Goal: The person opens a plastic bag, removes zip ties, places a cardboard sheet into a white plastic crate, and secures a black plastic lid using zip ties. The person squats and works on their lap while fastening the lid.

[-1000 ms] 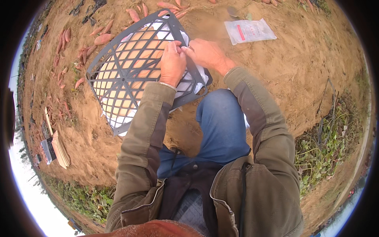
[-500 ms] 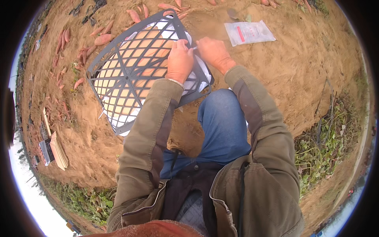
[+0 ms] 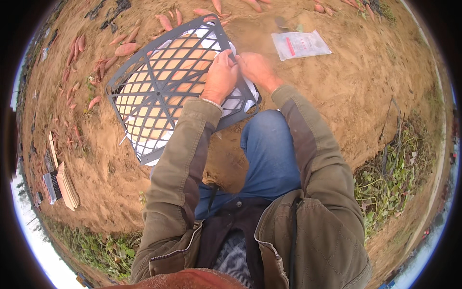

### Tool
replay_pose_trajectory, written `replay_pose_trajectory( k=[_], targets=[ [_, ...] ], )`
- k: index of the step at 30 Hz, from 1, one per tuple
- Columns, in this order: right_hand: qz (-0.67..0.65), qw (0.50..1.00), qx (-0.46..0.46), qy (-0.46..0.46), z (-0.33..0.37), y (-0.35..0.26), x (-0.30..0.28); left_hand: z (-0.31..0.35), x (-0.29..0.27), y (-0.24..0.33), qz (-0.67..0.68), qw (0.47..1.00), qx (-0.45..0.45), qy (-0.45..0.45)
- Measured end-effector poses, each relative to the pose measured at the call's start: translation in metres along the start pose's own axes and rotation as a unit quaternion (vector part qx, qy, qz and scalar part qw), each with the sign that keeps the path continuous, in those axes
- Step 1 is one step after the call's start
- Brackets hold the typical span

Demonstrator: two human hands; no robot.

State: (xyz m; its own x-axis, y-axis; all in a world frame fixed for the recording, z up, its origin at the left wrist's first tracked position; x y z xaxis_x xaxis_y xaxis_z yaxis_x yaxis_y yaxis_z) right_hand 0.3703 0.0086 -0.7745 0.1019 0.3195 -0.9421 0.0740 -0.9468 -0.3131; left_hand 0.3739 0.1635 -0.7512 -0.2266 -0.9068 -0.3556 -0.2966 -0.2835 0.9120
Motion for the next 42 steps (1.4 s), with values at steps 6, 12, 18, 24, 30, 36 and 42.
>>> replay_pose_trajectory(
  k=[6, 12, 18, 24, 30, 36, 42],
  targets=[
    [0.042, 0.997, -0.014, 0.067, 0.008, 0.003, 0.003, 0.0, 0.0, -0.006, 0.02, 1.0, 0.017, -0.006],
    [-0.007, 0.996, -0.036, 0.085, 0.003, 0.005, 0.011, 0.003, -0.008, 0.002, 0.044, 0.998, -0.029, -0.018],
    [-0.019, 0.998, -0.028, 0.051, 0.007, 0.015, 0.015, 0.06, -0.066, 0.045, -0.08, 0.983, 0.162, -0.017],
    [-0.005, 0.999, -0.019, 0.046, 0.0, 0.019, 0.023, 0.178, -0.108, 0.037, -0.332, 0.903, 0.191, -0.194],
    [0.017, 0.999, -0.008, 0.038, 0.0, 0.026, 0.022, 0.174, -0.099, 0.006, -0.283, 0.915, 0.281, -0.065],
    [0.073, 0.996, -0.005, 0.056, -0.002, 0.015, 0.019, 0.173, -0.098, 0.01, -0.276, 0.925, 0.251, -0.072],
    [0.082, 0.995, -0.021, 0.054, 0.003, 0.013, 0.013, 0.18, -0.092, 0.021, -0.31, 0.92, 0.239, -0.035]
  ],
)
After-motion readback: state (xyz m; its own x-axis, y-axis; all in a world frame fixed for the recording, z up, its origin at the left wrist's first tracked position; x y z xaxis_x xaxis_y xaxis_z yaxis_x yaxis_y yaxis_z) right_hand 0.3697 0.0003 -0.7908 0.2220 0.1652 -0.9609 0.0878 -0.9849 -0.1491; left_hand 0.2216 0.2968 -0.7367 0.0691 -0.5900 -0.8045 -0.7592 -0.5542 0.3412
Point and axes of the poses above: each hand's wrist, its own z-axis away from the middle knuckle, its own x-axis out of the palm, y = z × x, the point moved 3 cm from there along -z, towards the middle knuckle, and after that the axes turned 15 degrees about z, right-handed, at the moved point
